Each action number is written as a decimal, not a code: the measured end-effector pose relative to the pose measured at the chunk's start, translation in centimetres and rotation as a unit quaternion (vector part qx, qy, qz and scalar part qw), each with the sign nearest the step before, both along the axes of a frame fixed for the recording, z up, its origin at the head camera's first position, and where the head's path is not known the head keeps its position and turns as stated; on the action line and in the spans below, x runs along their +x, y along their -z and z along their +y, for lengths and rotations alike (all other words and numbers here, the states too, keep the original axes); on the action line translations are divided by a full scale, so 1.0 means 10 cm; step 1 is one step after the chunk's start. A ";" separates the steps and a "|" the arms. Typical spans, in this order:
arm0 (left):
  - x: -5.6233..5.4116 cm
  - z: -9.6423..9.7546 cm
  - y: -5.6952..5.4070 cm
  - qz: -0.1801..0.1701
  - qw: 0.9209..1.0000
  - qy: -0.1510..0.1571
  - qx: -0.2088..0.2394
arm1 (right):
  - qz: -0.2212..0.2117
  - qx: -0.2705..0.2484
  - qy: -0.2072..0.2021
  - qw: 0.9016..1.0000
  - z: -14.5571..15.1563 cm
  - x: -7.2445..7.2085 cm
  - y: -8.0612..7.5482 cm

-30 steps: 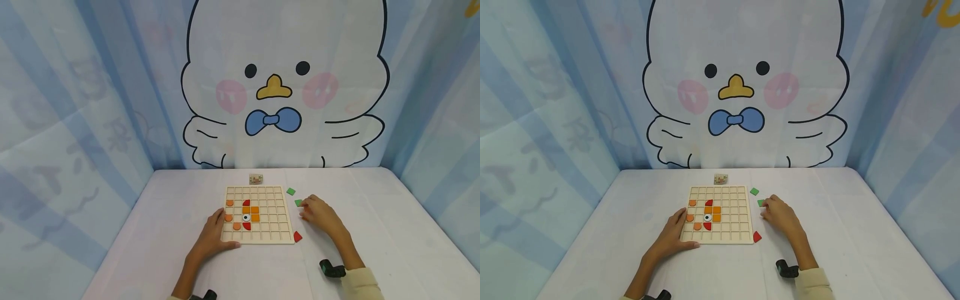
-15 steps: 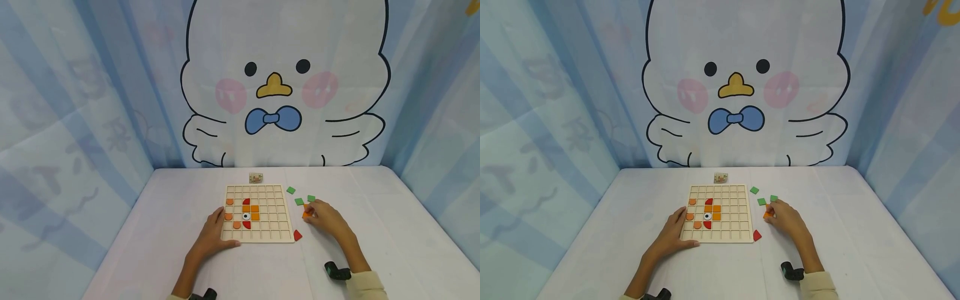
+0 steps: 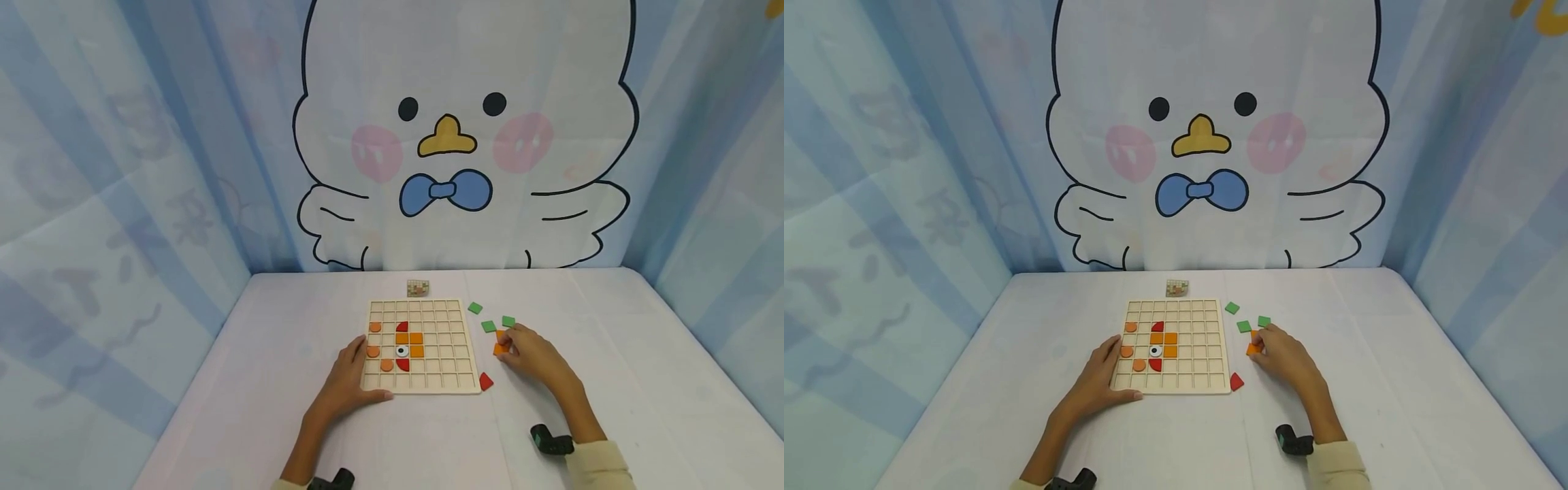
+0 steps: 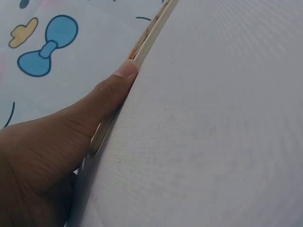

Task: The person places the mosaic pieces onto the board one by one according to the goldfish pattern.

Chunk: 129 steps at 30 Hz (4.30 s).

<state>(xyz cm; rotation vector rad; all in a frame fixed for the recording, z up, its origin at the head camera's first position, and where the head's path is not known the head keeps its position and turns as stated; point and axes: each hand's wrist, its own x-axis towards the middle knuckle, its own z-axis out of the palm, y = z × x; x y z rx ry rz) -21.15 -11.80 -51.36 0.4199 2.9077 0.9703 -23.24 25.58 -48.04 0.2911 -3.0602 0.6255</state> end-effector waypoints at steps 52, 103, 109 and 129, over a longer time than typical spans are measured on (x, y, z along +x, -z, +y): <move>-0.04 0.02 0.00 0.002 1.000 0.004 -0.004 | 0.033 -0.022 -0.215 0.976 -1.11 -0.08 -0.07; -0.03 -0.01 0.06 0.003 1.000 0.001 -0.017 | 0.012 -0.032 -0.159 0.987 -1.15 -0.01 -0.09; -0.03 -0.03 0.06 0.010 1.000 0.005 -0.020 | 0.043 -0.018 -0.131 0.990 -0.99 -0.08 -0.09; -0.01 -0.02 0.05 0.008 1.000 0.006 -0.011 | 0.068 0.004 0.000 0.998 -0.32 -0.16 -0.03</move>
